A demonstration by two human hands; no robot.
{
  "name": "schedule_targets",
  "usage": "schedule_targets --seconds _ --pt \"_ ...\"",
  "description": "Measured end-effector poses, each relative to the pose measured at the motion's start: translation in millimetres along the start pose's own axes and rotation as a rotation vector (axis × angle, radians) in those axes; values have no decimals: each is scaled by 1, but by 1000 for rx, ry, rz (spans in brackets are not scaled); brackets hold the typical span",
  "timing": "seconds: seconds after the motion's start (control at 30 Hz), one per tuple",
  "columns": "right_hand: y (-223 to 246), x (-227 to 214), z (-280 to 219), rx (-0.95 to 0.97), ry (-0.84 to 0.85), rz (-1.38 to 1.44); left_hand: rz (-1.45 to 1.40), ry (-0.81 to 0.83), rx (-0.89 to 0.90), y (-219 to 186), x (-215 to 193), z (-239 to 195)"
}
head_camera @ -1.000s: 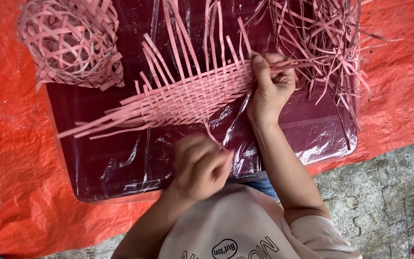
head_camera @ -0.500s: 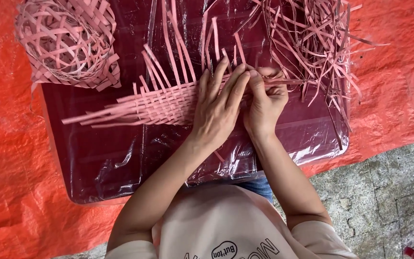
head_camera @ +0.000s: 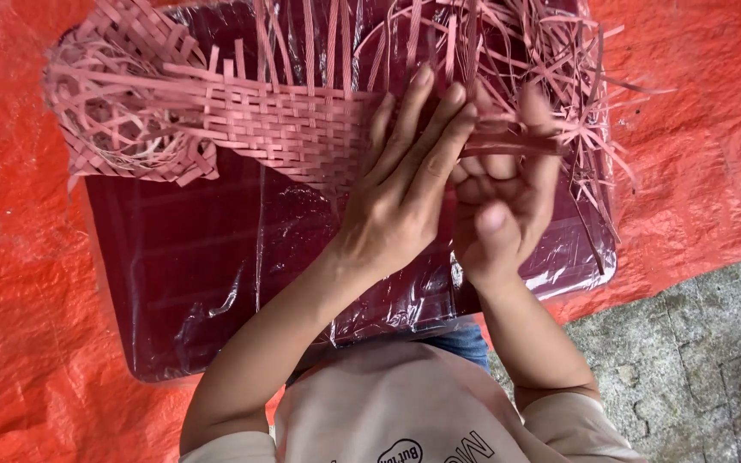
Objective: Weaving pink plastic strips together on a low table to create a woven mat or basket component.
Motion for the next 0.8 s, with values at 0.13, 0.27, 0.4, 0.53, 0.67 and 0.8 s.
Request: schedule_targets --seconds 0.13,0.27,0.4,0.53,0.67,0.8 --pt "25 17 6 -237 161 -246 -129 -128 -4 -12 -25 16" --pt "39 27 22 -321 242 -341 -328 -277 -69 -30 -59 38" --pt "61 50 37 -455 520 -376 -428 -265 -181 -42 -89 48" --pt "81 59 48 -696 522 -845 -617 -238 -264 -41 -104 54" --pt "98 87 61 -673 601 -848 -896 -190 -391 -26 -101 52" --pt "105 102 70 -855 691 -1027 -1039 -154 -410 -9 -96 49"
Point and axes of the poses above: each hand's wrist, its own z-axis towards the middle knuckle, its own x-axis out of the palm, y = z × x, the point moved 3 cm from there along z, towards the middle knuckle, and after that the axes turned 3 degrees about -y, right-handed, at the moved point
